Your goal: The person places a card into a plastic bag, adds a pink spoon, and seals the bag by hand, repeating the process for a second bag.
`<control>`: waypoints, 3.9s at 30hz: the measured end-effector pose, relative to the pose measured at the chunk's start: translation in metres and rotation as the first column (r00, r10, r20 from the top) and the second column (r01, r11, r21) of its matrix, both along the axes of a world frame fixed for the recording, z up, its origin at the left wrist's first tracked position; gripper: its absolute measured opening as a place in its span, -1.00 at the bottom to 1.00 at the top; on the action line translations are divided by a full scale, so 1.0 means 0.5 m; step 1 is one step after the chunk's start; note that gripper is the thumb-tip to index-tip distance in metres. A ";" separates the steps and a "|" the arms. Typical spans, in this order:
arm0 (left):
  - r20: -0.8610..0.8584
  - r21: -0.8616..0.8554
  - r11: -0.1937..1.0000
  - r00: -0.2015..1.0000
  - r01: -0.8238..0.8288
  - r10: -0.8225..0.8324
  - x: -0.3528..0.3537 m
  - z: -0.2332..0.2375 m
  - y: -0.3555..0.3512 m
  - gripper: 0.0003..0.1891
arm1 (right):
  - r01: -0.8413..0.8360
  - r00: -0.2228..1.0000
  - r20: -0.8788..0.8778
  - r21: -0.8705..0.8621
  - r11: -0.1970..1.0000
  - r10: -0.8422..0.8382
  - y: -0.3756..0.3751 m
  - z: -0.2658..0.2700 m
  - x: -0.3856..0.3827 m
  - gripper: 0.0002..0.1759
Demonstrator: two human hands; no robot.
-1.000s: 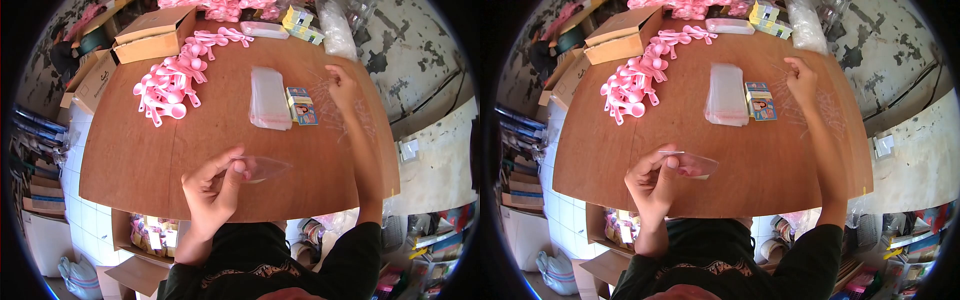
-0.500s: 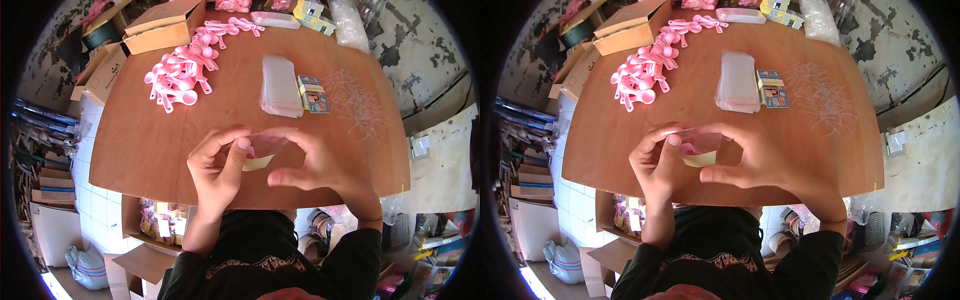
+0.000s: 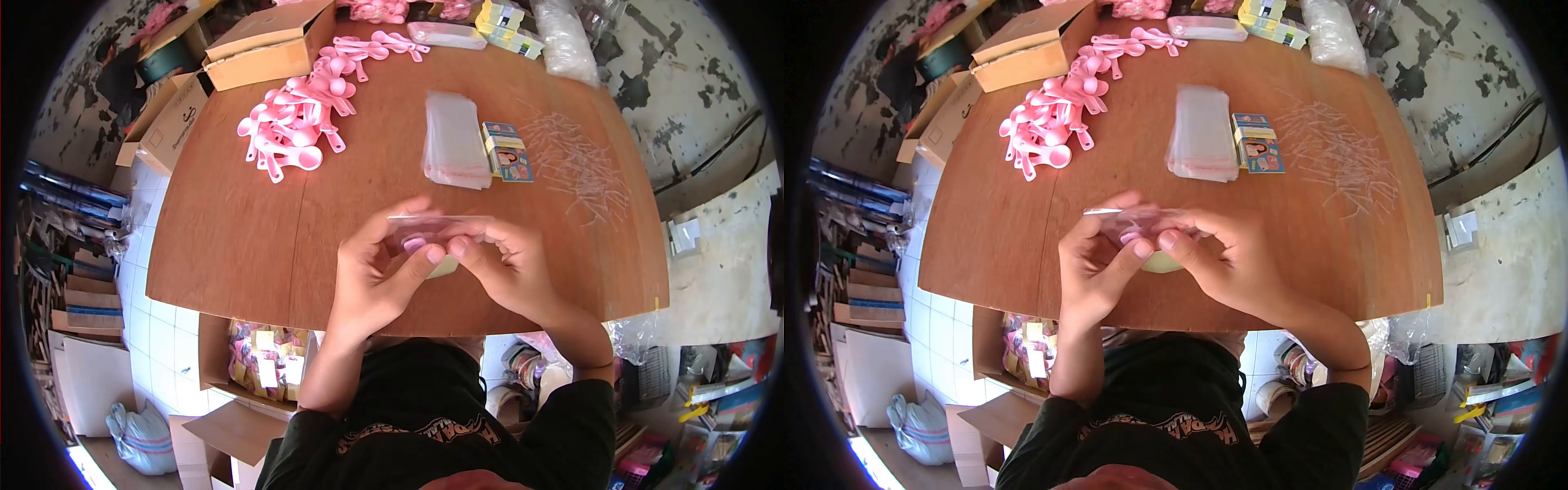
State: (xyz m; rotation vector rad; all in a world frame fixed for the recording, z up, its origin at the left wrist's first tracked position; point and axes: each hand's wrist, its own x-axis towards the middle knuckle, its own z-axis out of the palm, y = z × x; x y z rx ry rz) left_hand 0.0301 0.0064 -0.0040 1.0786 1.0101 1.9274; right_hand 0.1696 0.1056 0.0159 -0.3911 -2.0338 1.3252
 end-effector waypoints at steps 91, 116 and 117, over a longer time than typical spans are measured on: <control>-0.253 -0.689 0.531 0.523 0.493 -0.814 -0.143 -0.029 -0.274 -0.64 | -0.113 0.799 0.336 0.899 0.423 -0.500 0.201 -0.100 -0.020 -0.47; 0.498 -0.069 0.958 0.842 0.277 -0.207 0.033 -0.057 -0.004 -0.58 | 0.315 0.886 -0.163 0.899 0.305 -0.434 0.202 -0.068 -0.041 -0.86; 0.515 -0.082 0.954 0.832 0.290 -0.208 0.035 -0.060 -0.002 -0.58 | 0.309 0.887 -0.157 0.901 0.305 -0.434 0.205 -0.069 -0.038 -0.86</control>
